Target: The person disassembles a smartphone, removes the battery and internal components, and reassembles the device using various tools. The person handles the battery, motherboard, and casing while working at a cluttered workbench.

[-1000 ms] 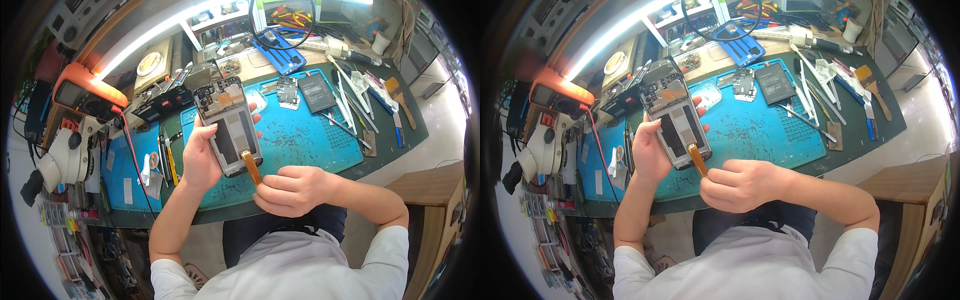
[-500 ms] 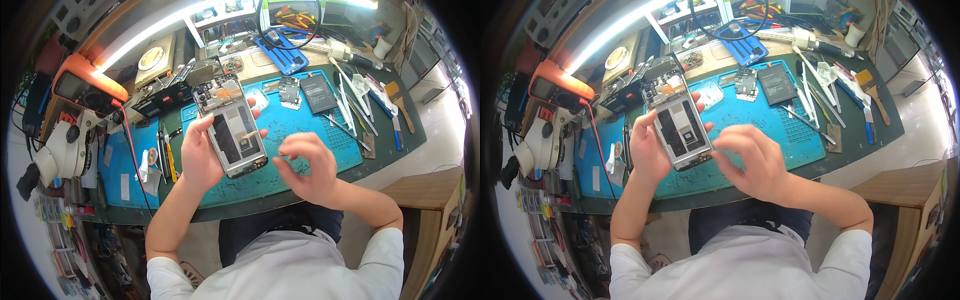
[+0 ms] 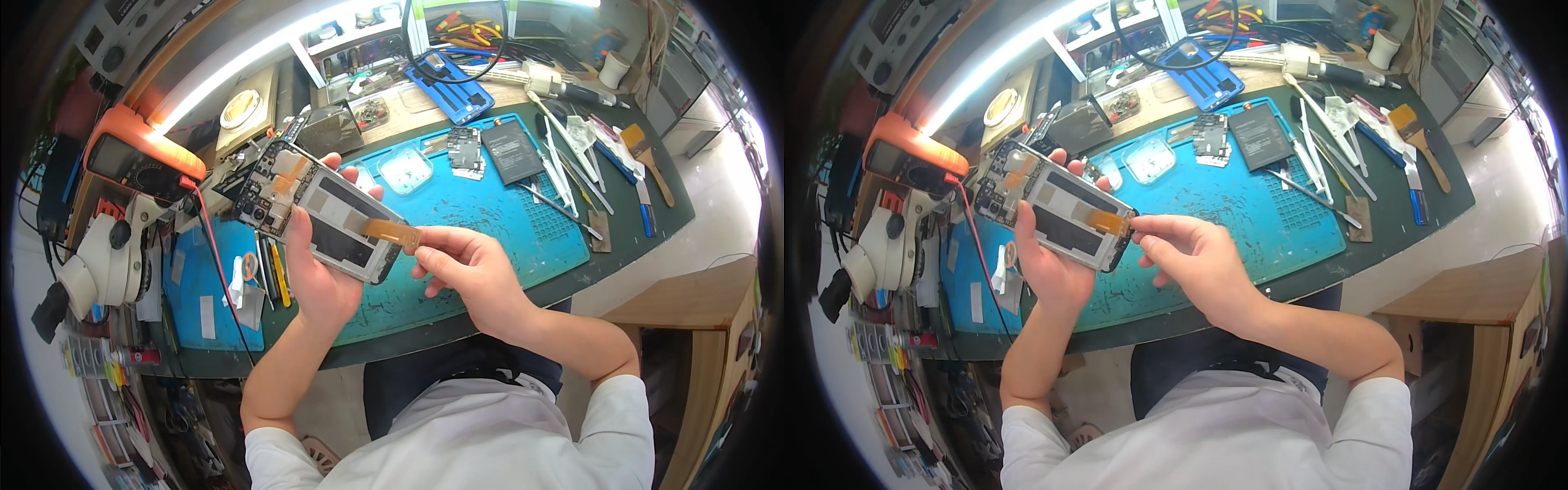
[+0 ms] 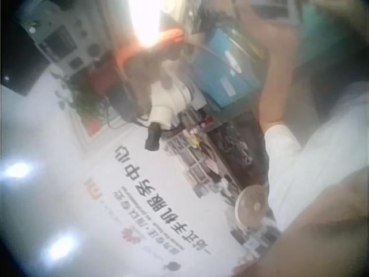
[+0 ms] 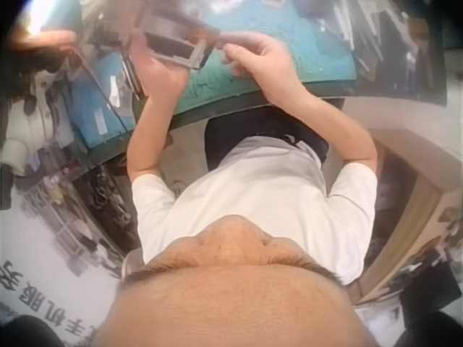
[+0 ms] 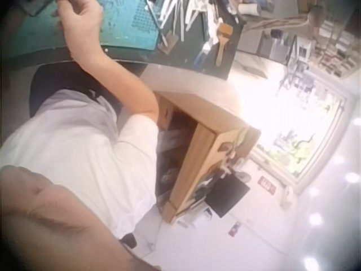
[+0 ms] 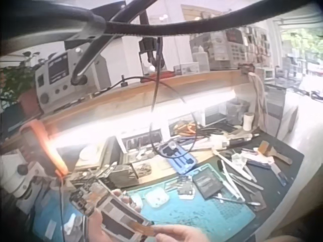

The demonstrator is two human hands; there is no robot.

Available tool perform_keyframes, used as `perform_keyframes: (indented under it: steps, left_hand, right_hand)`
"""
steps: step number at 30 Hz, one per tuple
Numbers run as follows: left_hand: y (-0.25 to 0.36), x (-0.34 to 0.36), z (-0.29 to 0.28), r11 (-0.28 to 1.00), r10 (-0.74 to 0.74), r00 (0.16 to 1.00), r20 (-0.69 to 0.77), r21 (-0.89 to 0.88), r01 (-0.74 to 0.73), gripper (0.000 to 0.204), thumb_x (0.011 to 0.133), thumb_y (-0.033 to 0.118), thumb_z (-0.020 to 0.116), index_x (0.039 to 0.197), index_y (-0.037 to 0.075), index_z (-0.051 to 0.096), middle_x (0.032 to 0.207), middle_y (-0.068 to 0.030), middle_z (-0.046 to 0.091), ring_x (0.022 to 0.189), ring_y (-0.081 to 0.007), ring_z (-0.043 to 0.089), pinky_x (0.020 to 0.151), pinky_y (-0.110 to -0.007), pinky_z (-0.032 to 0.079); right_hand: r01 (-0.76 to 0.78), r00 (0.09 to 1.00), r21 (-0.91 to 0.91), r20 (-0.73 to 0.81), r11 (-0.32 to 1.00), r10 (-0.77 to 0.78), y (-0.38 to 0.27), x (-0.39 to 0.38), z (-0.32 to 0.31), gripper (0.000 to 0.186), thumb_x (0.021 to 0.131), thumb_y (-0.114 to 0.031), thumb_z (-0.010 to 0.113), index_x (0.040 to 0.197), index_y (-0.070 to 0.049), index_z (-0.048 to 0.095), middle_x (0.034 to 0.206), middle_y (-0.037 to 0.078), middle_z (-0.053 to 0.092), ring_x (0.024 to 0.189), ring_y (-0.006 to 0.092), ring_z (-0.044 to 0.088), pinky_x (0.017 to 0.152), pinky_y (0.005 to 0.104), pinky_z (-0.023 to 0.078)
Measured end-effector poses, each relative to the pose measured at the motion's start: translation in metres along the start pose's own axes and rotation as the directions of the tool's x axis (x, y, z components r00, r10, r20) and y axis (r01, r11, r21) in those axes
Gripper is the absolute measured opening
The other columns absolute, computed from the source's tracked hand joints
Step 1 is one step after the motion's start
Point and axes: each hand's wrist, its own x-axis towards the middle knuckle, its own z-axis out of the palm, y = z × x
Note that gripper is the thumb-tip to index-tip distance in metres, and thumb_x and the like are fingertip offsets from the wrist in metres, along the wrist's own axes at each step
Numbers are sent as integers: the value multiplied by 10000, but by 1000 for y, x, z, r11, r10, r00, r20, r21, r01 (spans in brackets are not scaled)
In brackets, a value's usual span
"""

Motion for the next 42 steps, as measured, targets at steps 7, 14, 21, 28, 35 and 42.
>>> perform_keyframes:
  steps: [7, 14, 21, 28, 35, 42]
  left_hand:
    - [-6, -2, -5, 994, 93, 994, 53, 60, -97, 643, 1114, 432, 512, 1611, 80, 305, 1585, -156, 442, 1445, -269, 481, 1164, -522, 488]
    - [-16, -3, -3, 962, 221, 965, 142, 129, -239, 699, 1092, 425, 582, 1623, 82, 285, 1596, -176, 418, 1446, -277, 478, 1170, -544, 480]
    - [-23, -13, -6, 901, 207, 959, 195, 344, -264, 847, 1037, 580, 606, 1630, 96, 245, 1611, -147, 356, 1468, -269, 422, 1192, -535, 457]
    - [-26, -14, -6, 890, 174, 965, 196, 389, -239, 930, 1000, 685, 578, 1650, 122, 222, 1640, -142, 333, 1497, -270, 394, 1229, -509, 404]
    - [-30, -12, -15, 944, -23, 994, 111, 328, -15, 854, 1060, 739, 292, 1649, 122, 322, 1633, -112, 436, 1501, -241, 423, 1187, -448, 421]
    - [-20, -4, -1, 929, 41, 993, 114, 362, -80, 815, 1098, 559, 491, 1716, 234, 69, 1385, -81, 523, 1311, -212, 547, 1078, -420, 507]
  right_hand:
    - [-58, 998, 113, 29, 992, 55, 0, 1, 0, 421, 1045, -184, 676, 1413, 17, 638, 1271, 78, 705, 994, 119, 655, 764, 273, 555]
    - [-167, 984, 166, -24, 972, 174, -3, 6, 5, 402, 1037, -216, 702, 1376, -7, 648, 1200, 51, 707, 978, 119, 664, 766, 274, 555]
    - [-241, 968, 106, -52, 965, 247, 2, 21, -2, 303, 990, -201, 775, 1210, -13, 688, 1092, 53, 703, 953, 129, 676, 753, 295, 578]
    - [-198, 979, 6, -40, 980, 198, 1, 17, -9, 264, 976, -226, 792, 1140, -40, 701, 969, 11, 690, 794, 90, 611, 690, 256, 533]
    - [234, 722, -967, 241, -99, -649, -43, -3, -83, 96, 943, -82, 720, 1030, -45, 731, 952, 133, 734, 879, 305, 724, 790, 405, 588]
    - [-104, 838, -954, 68, -281, -541, -72, 3, -128, 153, 945, -221, 733, 927, -77, 684, 870, 91, 711, 854, 299, 728, 758, 408, 576]
